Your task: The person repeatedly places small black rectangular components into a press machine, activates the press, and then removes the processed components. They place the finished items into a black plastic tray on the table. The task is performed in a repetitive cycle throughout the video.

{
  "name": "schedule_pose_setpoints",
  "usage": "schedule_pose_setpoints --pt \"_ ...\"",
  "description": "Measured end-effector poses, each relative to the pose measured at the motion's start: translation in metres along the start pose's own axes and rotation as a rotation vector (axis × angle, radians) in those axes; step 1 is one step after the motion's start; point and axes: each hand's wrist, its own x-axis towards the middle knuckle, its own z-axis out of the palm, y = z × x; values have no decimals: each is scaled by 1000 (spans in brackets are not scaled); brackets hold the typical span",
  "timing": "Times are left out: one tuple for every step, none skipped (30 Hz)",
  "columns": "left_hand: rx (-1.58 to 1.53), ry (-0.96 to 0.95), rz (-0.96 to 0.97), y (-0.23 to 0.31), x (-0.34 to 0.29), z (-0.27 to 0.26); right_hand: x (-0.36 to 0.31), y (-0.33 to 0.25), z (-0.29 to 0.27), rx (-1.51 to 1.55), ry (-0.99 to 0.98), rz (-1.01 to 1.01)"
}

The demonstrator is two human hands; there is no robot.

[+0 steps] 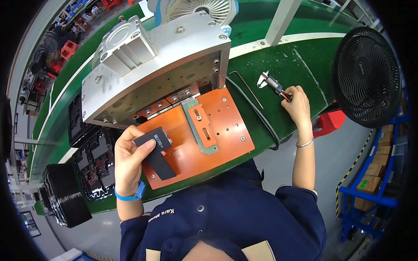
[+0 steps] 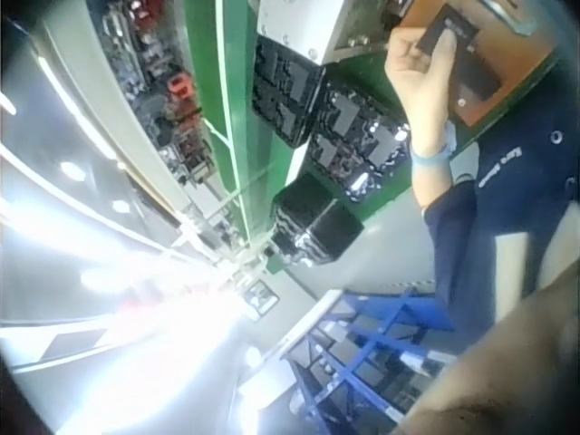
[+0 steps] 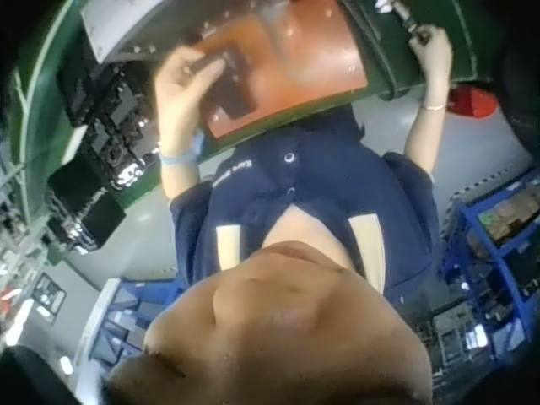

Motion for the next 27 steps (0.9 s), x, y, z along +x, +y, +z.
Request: schedule_pose_setpoints --pt "-22 -7 7 -1 1 -1 3 0 2 9 22 -24" --pt "-36 -5 -11 1 2 0 5 1 4 15 49 -44" --pt "-50 -3 -30 3 1 1 8 2 4 20 76 -63" --pt "-63 -1 -48 4 2 2 6 4 2 86 112 -50" --pt "-66 -1 -46 4 1 2 1 3 -2 153 140 -46" --pt "-68 -5 -52 1 1 3 -6 3 -6 219 165 -31" --pt "-69 -10 -59 0 2 4 -11 -1 -12 282 185 -4" --pt "-71 -20 -83 1 1 6 -21 -14 -23 365 216 -30" --pt "-67 -23 -100 1 0 6 -28 -32 -35 445 249 -58" --pt "-62 -29 -114 0 0 6 -35 -52 -46 545 215 -117" --pt "-59 -42 -129 0 0 7 -42 -73 -58 640 185 -175" --pt "-69 -50 -125 0 0 8 -46 -85 -64 734 160 -234" --pt "-79 -57 -121 -1 0 9 -49 -88 -65 706 119 -353" --pt "-88 -67 -115 -1 0 10 -51 -102 -65 707 115 -436" --pt "-86 -69 -115 -2 -1 10 -53 -121 -63 712 107 -523" --pt "-88 -70 -115 -2 -1 9 -54 -138 -66 698 69 -577" --pt "-89 -69 -112 -3 -1 8 -55 -153 -66 687 30 -633" --pt "-90 -70 -118 -4 -1 8 -52 -162 -58 737 66 -726" --pt "-90 -70 -123 -5 -1 7 -51 -169 -58 720 43 -748" --pt "-92 -63 -128 -5 -2 5 -49 -171 -55 719 49 -769" --pt "-99 -68 -130 -5 -3 4 -47 -173 -51 717 56 -789" --pt "-105 -73 -131 -5 -3 4 -46 -174 -50 724 66 -797" --pt "-114 -77 -134 -6 -3 4 -46 -174 -50 730 73 -804" --pt "-117 -75 -131 -6 -4 5 -45 -175 -49 735 80 -810" --pt "-119 -72 -130 -6 -4 4 -45 -175 -49 730 82 -821" --pt "-121 -77 -130 -6 -4 4 -45 -174 -49 721 89 -828" --pt "-122 -82 -130 -7 -3 4 -46 -174 -50 711 96 -833"
